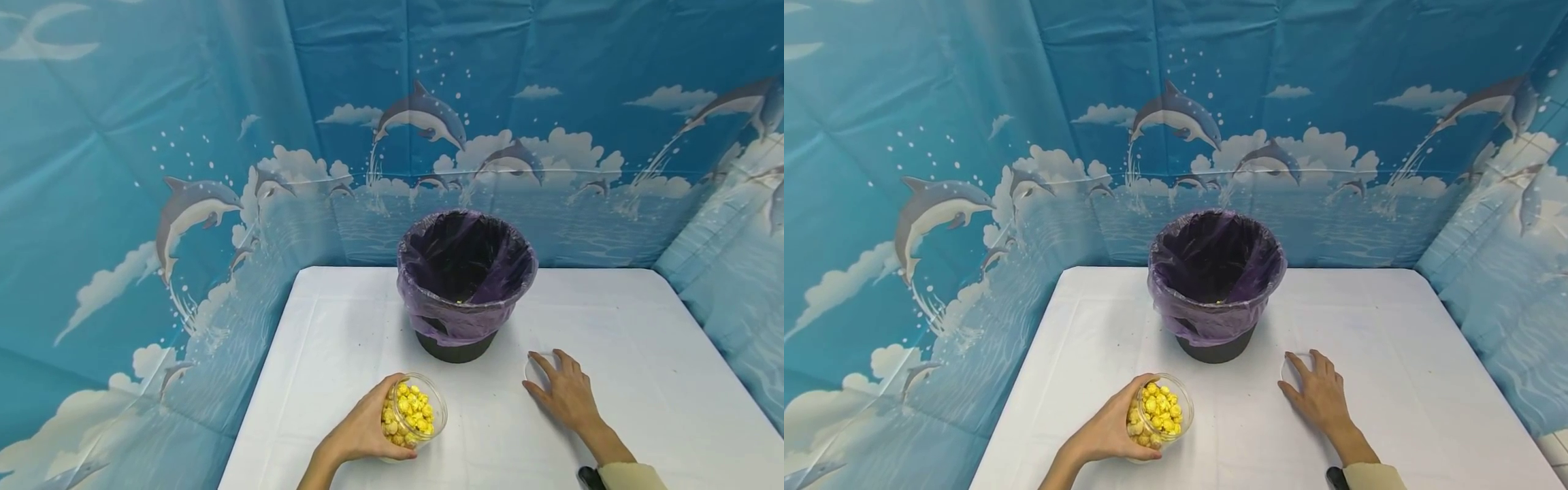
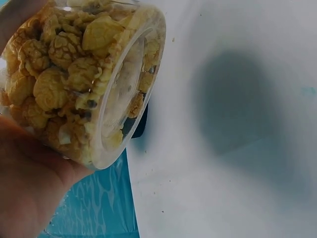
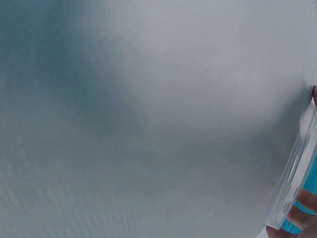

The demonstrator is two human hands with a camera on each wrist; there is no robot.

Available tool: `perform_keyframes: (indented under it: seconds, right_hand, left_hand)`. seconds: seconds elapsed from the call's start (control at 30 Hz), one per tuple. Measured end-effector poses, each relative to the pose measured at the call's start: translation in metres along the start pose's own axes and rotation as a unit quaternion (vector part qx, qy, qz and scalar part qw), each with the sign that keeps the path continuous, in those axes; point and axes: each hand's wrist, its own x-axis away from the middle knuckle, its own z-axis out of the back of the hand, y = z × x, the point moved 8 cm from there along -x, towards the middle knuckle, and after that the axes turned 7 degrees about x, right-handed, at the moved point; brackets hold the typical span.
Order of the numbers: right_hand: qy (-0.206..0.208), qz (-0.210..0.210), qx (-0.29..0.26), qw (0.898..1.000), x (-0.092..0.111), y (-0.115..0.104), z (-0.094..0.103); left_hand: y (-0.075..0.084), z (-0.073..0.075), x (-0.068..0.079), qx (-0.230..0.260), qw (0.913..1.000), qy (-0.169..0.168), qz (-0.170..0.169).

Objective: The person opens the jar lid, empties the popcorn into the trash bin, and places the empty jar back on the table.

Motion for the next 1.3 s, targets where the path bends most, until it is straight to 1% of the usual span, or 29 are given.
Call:
perform_keyframes:
  seconds: [0.1,0.23,0.33,0.4,0.5,0.57,0.63,0.73,0.83,0.93,1.0,1.1,1.2,1.3]
  right_hand:
    - [0.003,0.001,-0.003,1.0,0.001,0.0,0.0]
    - [-0.007,0.001,-0.013,1.0,-0.001,0.001,0.003]
    - [-0.005,0.002,-0.027,1.0,-0.011,0.0,0.013]
    - [0.009,0.008,-0.026,1.0,-0.021,-0.002,0.025]
    - [0.037,0.019,-0.022,0.999,-0.042,-0.006,0.052]
    - [0.05,0.024,-0.021,0.998,-0.059,-0.01,0.074]
    - [0.059,0.03,-0.032,0.997,-0.076,-0.013,0.1]
    - [0.054,0.043,-0.061,0.996,-0.103,-0.021,0.14]
    - [0.041,0.063,-0.078,0.994,-0.131,-0.034,0.175]
    - [0.021,0.083,-0.08,0.993,-0.157,-0.052,0.198]
    - [-0.005,0.094,-0.079,0.992,-0.173,-0.064,0.202]
    - [-0.066,0.102,-0.073,0.99,-0.189,-0.078,0.193]
    - [-0.12,0.106,-0.058,0.985,-0.196,-0.086,0.18]
    - [-0.143,0.111,-0.04,0.983,-0.198,-0.089,0.173]
  left_hand:
    - [-0.001,-0.002,0.0,0.001,1.0,-0.004,0.003]
    - [-0.001,-0.004,-0.001,0.003,1.0,-0.005,0.004]
    - [0.0,-0.004,-0.002,0.008,1.0,-0.003,0.001]
    - [0.0,-0.003,-0.001,0.008,1.0,-0.001,-0.002]
    - [-0.001,-0.002,0.0,0.006,1.0,0.001,-0.002]
    - [-0.002,-0.002,0.001,0.004,1.0,0.001,-0.002]
    - [-0.003,-0.002,0.002,0.004,1.0,0.001,-0.001]
    - [-0.004,-0.002,0.002,0.004,1.0,0.002,-0.001]
    - [-0.006,-0.001,0.003,0.003,1.0,0.003,0.0]
    - [-0.007,0.0,0.003,0.002,1.0,0.006,0.002]
    - [-0.009,0.001,0.003,0.003,0.9999,0.008,0.008]
    - [-0.013,0.0,0.005,0.008,0.9997,0.01,0.02]
    - [-0.017,0.0,0.007,0.014,0.9993,0.01,0.032]
    - [-0.02,0.001,0.01,0.017,0.999,0.012,0.039]
